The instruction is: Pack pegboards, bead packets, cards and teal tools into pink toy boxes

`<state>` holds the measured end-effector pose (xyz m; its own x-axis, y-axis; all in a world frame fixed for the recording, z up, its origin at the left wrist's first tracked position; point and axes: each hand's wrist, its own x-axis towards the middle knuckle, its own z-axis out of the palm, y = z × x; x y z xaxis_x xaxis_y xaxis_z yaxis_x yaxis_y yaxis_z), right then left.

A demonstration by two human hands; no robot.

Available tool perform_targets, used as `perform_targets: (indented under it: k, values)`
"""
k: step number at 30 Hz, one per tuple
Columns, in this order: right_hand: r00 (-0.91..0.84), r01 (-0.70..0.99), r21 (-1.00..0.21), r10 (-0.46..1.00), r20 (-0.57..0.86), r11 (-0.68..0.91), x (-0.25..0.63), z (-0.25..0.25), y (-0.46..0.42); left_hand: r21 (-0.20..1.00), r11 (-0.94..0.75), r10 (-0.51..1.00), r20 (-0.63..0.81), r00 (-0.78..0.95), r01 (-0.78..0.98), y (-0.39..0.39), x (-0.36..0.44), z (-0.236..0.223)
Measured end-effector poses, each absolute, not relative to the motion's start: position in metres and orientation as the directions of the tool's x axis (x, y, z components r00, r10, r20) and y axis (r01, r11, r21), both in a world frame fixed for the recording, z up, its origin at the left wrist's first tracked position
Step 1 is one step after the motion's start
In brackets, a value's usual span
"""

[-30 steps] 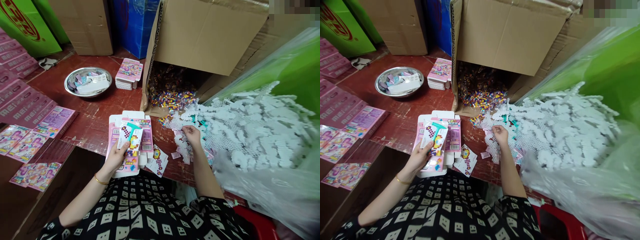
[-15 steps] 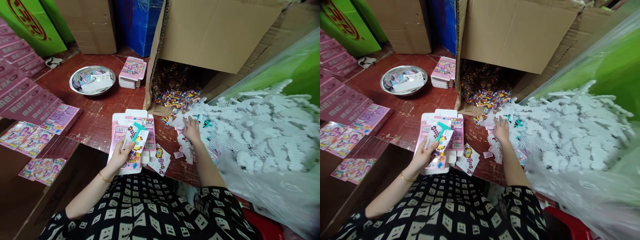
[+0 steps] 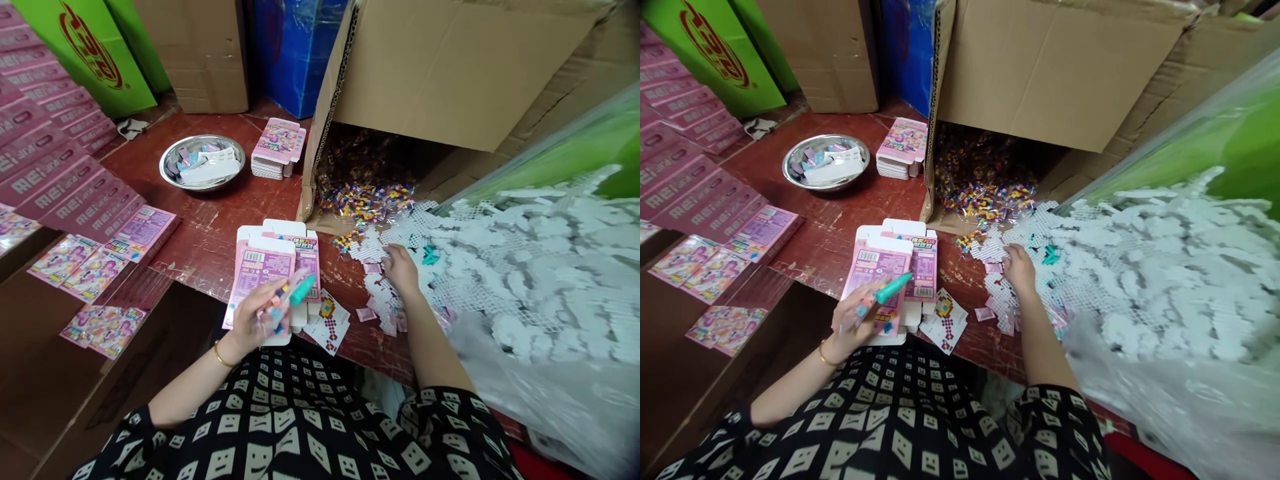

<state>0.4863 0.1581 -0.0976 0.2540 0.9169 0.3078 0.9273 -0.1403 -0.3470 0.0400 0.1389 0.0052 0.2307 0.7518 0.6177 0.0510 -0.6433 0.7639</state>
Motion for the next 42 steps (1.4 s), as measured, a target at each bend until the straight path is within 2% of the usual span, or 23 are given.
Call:
perform_targets:
  k: [2,6,8,10,12,14,15,17,18,20,22,24,26,29,31,34,38,42]
  values:
    - [0.253,0.924,-0.362,0.908,0.334,-0.125,0.485,-0.099,0.157,0.673,-0.739,0.645,0.699,0.308,0.019,0.138,0.039,0.014]
    - [0.275,0.912,-0.389,0.900,0.339,-0.132,0.482,-0.099,0.153,0.542,-0.837,0.486,0.798,0.358,-0.072,0.143,0.040,0.027]
    - [0.288,0.901,-0.413,0.895,0.341,-0.133,0.479,-0.096,0.150,0.534,-0.842,0.472,0.798,0.375,-0.075,0.143,0.041,0.023]
    - [0.302,0.887,-0.443,0.890,0.343,-0.130,0.476,-0.093,0.146,0.608,-0.794,0.565,0.751,0.341,-0.023,0.141,0.043,0.014]
    - [0.325,0.868,-0.478,0.881,0.345,-0.133,0.474,-0.087,0.144,0.787,-0.614,0.780,0.596,0.190,0.052,0.137,0.047,0.006]
    - [0.369,0.843,-0.518,0.859,0.356,-0.148,0.473,-0.081,0.142,0.969,-0.248,0.969,0.247,0.027,0.022,0.134,0.051,0.004]
    - [0.401,0.826,-0.541,0.841,0.364,-0.160,0.474,-0.077,0.142,0.998,-0.037,0.999,0.037,0.002,-0.046,0.135,0.054,0.006]
    - [0.477,0.781,-0.595,0.794,0.377,-0.186,0.477,-0.068,0.143,0.934,0.299,0.954,-0.291,0.069,-0.194,0.138,0.059,0.012]
    - [0.507,0.761,-0.619,0.773,0.381,-0.194,0.478,-0.063,0.144,0.883,0.396,0.918,-0.380,0.110,-0.254,0.140,0.061,0.016]
    - [0.562,0.675,-0.715,0.755,0.337,-0.183,0.477,-0.052,0.145,0.816,0.476,0.879,-0.455,0.144,-0.327,0.143,0.065,0.022]
    - [0.615,0.466,-0.870,0.767,0.185,-0.164,0.467,-0.039,0.143,0.806,0.475,0.879,-0.456,0.139,-0.353,0.145,0.068,0.024]
    - [0.606,0.157,-0.975,0.795,-0.031,-0.157,0.443,-0.025,0.138,0.818,0.461,0.887,-0.440,0.141,-0.344,0.144,0.069,0.023]
    - [0.525,-0.090,-0.985,0.833,-0.173,-0.147,0.404,-0.009,0.129,0.841,0.442,0.897,-0.420,0.139,-0.313,0.143,0.069,0.020]
    - [0.394,-0.271,-0.957,0.895,-0.208,-0.103,0.325,0.013,0.113,0.891,0.377,0.926,-0.353,0.137,-0.253,0.141,0.070,0.018]
    - [0.334,-0.264,-0.960,0.925,-0.182,-0.094,0.272,0.024,0.107,0.917,0.335,0.940,-0.309,0.146,-0.216,0.138,0.071,0.017]
    - [0.342,-0.151,-0.987,0.933,-0.111,-0.062,0.217,0.033,0.106,0.910,0.368,0.927,-0.343,0.154,-0.192,0.133,0.071,0.014]
    - [0.439,-0.019,-1.000,0.899,-0.018,-0.011,0.193,0.034,0.110,0.850,0.431,0.902,-0.409,0.136,-0.302,0.127,0.069,0.014]
    - [0.442,0.150,-0.981,0.880,0.176,0.121,0.187,0.029,0.109,0.895,0.350,0.936,-0.319,0.151,-0.277,0.124,0.068,0.028]
